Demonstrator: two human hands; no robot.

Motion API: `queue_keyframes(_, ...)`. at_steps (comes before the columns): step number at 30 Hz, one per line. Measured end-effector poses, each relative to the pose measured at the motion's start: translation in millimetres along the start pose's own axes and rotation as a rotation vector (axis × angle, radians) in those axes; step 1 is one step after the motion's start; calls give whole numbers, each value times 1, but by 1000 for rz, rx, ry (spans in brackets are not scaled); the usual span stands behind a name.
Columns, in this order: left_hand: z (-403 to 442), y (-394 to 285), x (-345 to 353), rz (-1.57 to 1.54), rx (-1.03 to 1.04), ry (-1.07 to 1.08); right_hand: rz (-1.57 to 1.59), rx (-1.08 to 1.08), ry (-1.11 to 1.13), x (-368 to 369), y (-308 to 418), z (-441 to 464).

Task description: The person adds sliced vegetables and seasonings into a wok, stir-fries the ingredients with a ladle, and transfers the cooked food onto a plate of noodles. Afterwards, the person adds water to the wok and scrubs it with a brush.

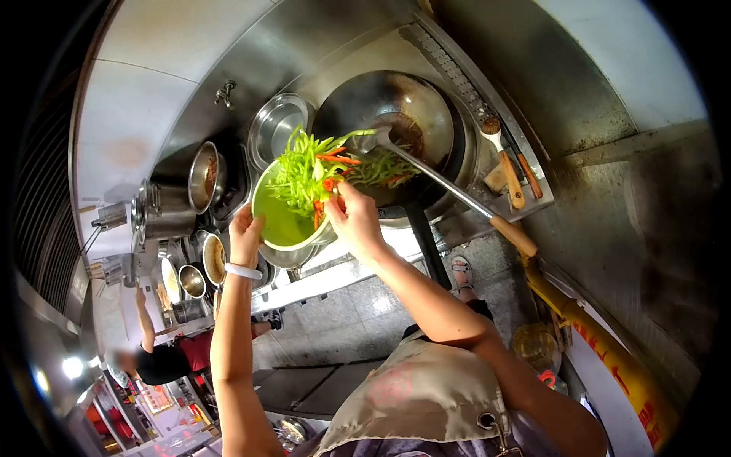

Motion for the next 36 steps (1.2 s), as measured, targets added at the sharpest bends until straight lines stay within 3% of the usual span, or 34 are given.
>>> queue_keyframes(3,-9,12,6,-20,-82,38,-36,33,11,-4,-4,-7)
queue_keyframes(5,-17,-1,5,-106,-152,45,-91,-82,13,5,-5,-1)
queue_keyframes(9,-50,-8,11,-178,21,-79,-61,-237,46,14,17,-6)
queue_keyframes(13,-39,11,43,-330,-35,-15,-315,-85,246,-9,21,15)
queue_keyframes(14,-28,33,37,-360,-45,-14,-251,-187,223,-9,25,19)
queue_keyframes(15,-32,26,45,-409,-16,-45,-352,-192,240,-9,34,18)
queue_keyframes(18,-59,18,48,-555,131,-170,-274,-397,213,4,54,8)
queue_keyframes(19,-68,7,54,-567,118,-209,-218,-281,336,5,49,11)
queue_keyframes(21,-70,17,54,-586,52,-226,-196,-217,367,10,44,24)
queue_keyframes(26,-86,29,54,-761,218,-414,-456,-291,487,27,53,32)
queue_keyframes(28,-113,26,50,-648,149,-449,-526,-171,535,27,53,19)
queue_keyframes(32,-153,17,33,-554,173,-565,-345,-72,653,44,39,30)
queue_keyframes(33,-160,17,32,-588,198,-594,-344,-161,706,52,55,19)
queue_keyframes(36,-190,26,42,-741,195,-674,-760,-642,919,70,85,-22)
Point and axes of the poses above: each hand's wrist, its own z-axis towards the middle knuckle, its own x-axis out of the palm, y = z × x, the point moved 5 cm from there along z, towards the middle knuckle, and after that the axes turned 7 degrees about y, right-handed, at the moved point
